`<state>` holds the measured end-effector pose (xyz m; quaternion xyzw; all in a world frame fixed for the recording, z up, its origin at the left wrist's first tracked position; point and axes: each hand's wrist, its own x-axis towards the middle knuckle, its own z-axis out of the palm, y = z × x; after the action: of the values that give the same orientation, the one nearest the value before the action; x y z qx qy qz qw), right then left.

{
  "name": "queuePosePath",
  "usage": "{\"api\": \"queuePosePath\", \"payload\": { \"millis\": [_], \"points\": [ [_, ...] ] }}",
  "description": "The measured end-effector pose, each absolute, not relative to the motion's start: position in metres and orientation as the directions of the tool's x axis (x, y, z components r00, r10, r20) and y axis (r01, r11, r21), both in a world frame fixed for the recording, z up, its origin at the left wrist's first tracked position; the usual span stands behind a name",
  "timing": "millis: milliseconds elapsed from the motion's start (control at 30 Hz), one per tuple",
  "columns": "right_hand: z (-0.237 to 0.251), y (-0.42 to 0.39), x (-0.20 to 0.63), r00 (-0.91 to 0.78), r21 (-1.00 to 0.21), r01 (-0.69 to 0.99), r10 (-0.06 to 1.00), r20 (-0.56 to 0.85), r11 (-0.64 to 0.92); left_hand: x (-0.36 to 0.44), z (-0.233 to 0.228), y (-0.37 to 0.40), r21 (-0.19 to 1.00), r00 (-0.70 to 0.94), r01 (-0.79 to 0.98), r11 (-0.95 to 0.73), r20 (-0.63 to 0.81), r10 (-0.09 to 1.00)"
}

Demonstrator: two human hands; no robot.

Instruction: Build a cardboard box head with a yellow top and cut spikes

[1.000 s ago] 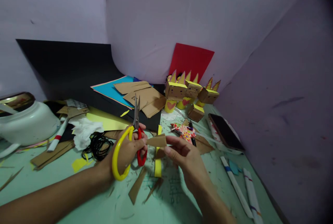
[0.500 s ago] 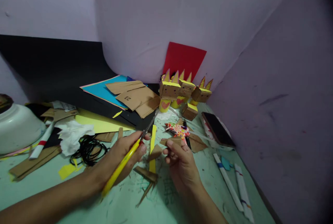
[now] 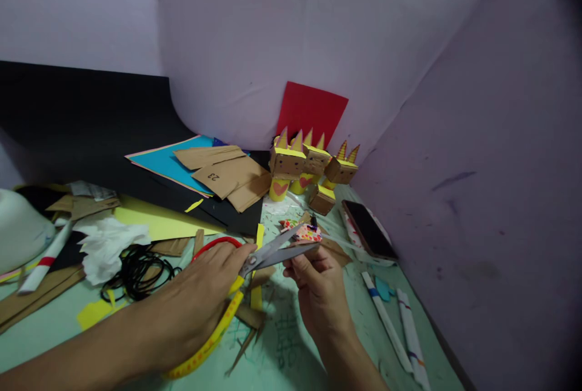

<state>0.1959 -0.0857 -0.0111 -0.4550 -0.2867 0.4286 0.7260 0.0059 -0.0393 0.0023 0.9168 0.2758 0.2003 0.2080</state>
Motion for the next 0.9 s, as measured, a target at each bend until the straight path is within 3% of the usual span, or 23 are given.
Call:
{"api": "queuePosePath", "payload": {
  "millis": [167,400,900],
  "points": [
    [-0.013,-0.086,0.199,0.481,-0.909,-0.333,0.874,0.064,0.251,0.006,0.007,-0.043,0.405,0.756,0.455,-0.793,0.294,0.584],
    [-0.019,-0.087,0.203,0.425,-0.914,-0.281,0.892,0.154,0.291,0.009,0.014,-0.044,0.414,0.772,0.465,-0.782,0.242,0.588],
    [-0.022,-0.087,0.2,0.435,-0.905,-0.311,0.89,0.134,0.289,0.009,0.004,-0.041,0.443,0.761,0.494,-0.748,0.196,0.618]
  ]
}}
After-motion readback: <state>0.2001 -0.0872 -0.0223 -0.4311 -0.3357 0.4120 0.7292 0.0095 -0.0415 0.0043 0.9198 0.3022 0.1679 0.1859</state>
